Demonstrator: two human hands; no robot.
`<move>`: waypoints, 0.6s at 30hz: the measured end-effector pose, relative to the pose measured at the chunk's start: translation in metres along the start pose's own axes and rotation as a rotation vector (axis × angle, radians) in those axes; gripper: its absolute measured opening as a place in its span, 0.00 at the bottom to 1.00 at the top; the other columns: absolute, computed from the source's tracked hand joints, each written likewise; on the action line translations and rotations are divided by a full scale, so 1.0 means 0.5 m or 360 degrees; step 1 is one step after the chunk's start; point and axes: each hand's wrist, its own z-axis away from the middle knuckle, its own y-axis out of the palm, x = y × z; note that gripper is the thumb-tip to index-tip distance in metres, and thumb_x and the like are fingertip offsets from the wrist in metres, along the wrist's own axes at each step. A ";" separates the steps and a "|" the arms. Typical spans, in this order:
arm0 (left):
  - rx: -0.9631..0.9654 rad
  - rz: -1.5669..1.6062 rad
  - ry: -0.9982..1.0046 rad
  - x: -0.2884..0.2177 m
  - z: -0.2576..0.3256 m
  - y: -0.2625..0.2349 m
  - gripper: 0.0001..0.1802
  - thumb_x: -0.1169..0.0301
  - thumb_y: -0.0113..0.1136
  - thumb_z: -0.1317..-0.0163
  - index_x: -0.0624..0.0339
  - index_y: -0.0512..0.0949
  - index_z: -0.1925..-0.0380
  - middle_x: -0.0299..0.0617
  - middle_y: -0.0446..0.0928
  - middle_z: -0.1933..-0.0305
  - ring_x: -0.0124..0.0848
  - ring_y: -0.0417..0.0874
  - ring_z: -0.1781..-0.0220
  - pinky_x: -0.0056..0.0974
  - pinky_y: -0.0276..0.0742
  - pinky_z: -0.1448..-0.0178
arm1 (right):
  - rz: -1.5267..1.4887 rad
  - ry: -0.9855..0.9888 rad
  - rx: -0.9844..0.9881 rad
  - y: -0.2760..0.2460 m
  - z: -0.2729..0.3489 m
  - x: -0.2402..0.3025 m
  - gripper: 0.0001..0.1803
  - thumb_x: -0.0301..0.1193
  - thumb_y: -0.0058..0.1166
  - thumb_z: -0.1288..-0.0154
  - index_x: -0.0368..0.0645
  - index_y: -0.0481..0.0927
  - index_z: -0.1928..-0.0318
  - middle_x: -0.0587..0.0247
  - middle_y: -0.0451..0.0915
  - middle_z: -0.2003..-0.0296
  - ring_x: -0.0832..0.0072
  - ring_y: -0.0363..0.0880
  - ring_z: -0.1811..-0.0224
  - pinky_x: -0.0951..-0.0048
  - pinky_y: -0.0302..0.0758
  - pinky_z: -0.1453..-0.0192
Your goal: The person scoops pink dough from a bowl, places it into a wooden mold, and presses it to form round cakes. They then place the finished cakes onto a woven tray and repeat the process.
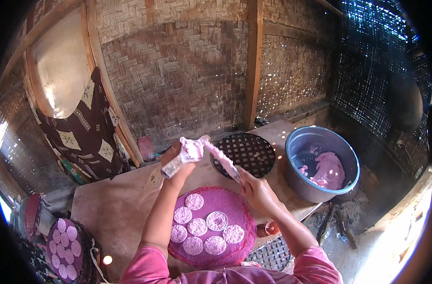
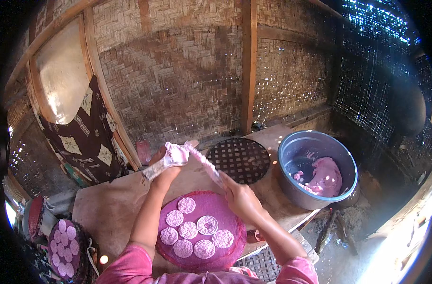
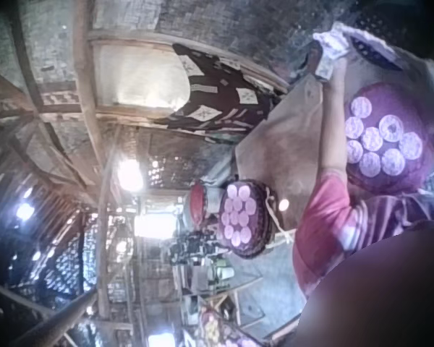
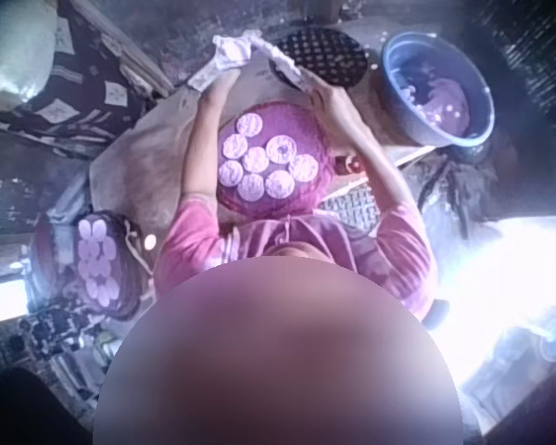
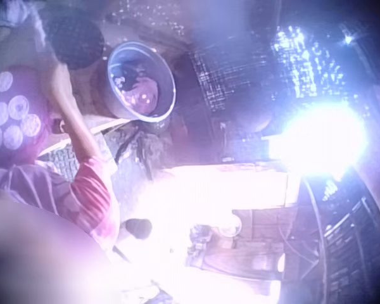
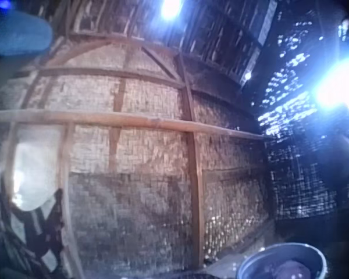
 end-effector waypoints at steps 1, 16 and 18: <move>-0.0028 -0.0058 0.0058 -0.014 -0.002 -0.003 0.11 0.63 0.64 0.49 0.56 0.77 0.73 0.46 0.78 0.73 0.47 0.82 0.73 0.48 0.79 0.70 | 0.0016 0.0015 -0.0037 0.009 -0.016 -0.002 0.25 0.26 0.45 0.31 0.34 0.66 0.34 0.31 0.79 0.65 0.48 0.85 0.63 0.50 0.79 0.58; 0.0289 -0.0099 -0.0111 0.034 0.027 0.009 0.20 0.58 0.68 0.56 0.58 0.75 0.67 0.45 0.76 0.68 0.46 0.81 0.65 0.46 0.79 0.63 | -0.1112 0.0684 0.0714 -0.037 0.019 -0.026 0.22 0.39 0.43 0.23 0.47 0.69 0.34 0.63 0.76 0.72 0.81 0.70 0.79 0.78 0.69 0.77; 0.0228 -0.0037 0.0217 0.031 0.012 -0.019 0.16 0.57 0.63 0.49 0.56 0.73 0.70 0.43 0.74 0.70 0.42 0.80 0.68 0.45 0.77 0.64 | -0.1517 0.0820 0.1101 -0.103 -0.010 -0.035 0.20 0.39 0.40 0.22 0.52 0.69 0.34 0.71 0.66 0.77 0.88 0.57 0.83 0.84 0.55 0.82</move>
